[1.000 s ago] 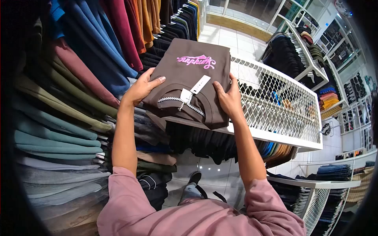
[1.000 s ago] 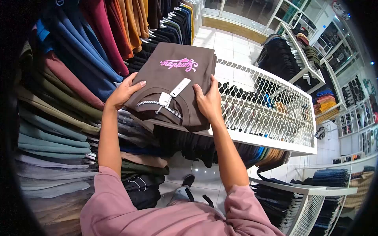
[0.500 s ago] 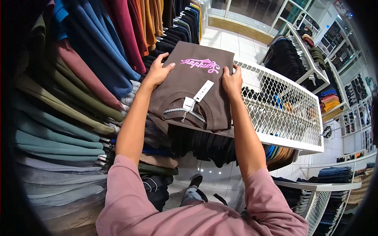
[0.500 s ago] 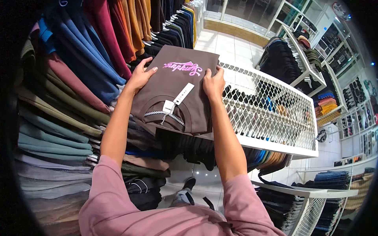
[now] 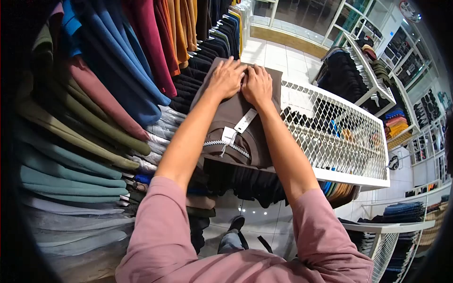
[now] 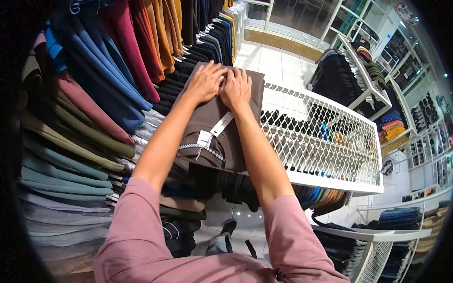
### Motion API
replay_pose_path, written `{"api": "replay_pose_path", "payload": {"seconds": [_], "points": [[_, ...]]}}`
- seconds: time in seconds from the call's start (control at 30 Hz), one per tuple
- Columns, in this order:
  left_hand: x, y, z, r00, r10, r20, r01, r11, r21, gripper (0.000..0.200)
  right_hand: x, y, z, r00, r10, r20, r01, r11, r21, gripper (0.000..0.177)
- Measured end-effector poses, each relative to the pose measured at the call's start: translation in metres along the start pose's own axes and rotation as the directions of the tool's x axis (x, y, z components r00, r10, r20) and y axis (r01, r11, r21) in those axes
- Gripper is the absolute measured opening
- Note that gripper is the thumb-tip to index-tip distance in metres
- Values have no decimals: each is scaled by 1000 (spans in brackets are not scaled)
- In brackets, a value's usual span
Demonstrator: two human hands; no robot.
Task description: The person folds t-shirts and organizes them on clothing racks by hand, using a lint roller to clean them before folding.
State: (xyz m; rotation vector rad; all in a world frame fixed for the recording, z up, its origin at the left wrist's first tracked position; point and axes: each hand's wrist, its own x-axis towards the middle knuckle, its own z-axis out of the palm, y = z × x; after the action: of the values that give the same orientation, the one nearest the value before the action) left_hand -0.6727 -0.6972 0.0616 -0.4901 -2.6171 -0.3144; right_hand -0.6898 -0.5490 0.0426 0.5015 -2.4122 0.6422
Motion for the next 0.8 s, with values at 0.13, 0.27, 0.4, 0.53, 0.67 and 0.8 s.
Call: {"api": "replay_pose_path", "payload": {"seconds": [0.13,0.27,0.4,0.53,0.67,0.8], "points": [[-8,-16,29,986,-109,128,113,993,-22,50,-16,9,11,972,150,182,-123,980,-155,59],[-10,-13,23,957,-245,155,243,969,34,55,-13,14,7,930,287,230,-254,953,-165,66],[-6,-21,18,900,-372,226,377,926,23,58,-8,16,-3,843,453,290,-409,890,-201,73],[-7,-24,23,875,-417,244,426,905,19,62,-8,17,0,829,497,256,-455,866,-207,76],[-2,-26,22,862,-439,254,453,892,6,65,-7,19,-5,791,555,259,-516,831,-205,82],[-34,-22,-5,871,-364,331,392,920,-21,68,-33,28,-35,819,408,403,-396,911,-118,74]]}}
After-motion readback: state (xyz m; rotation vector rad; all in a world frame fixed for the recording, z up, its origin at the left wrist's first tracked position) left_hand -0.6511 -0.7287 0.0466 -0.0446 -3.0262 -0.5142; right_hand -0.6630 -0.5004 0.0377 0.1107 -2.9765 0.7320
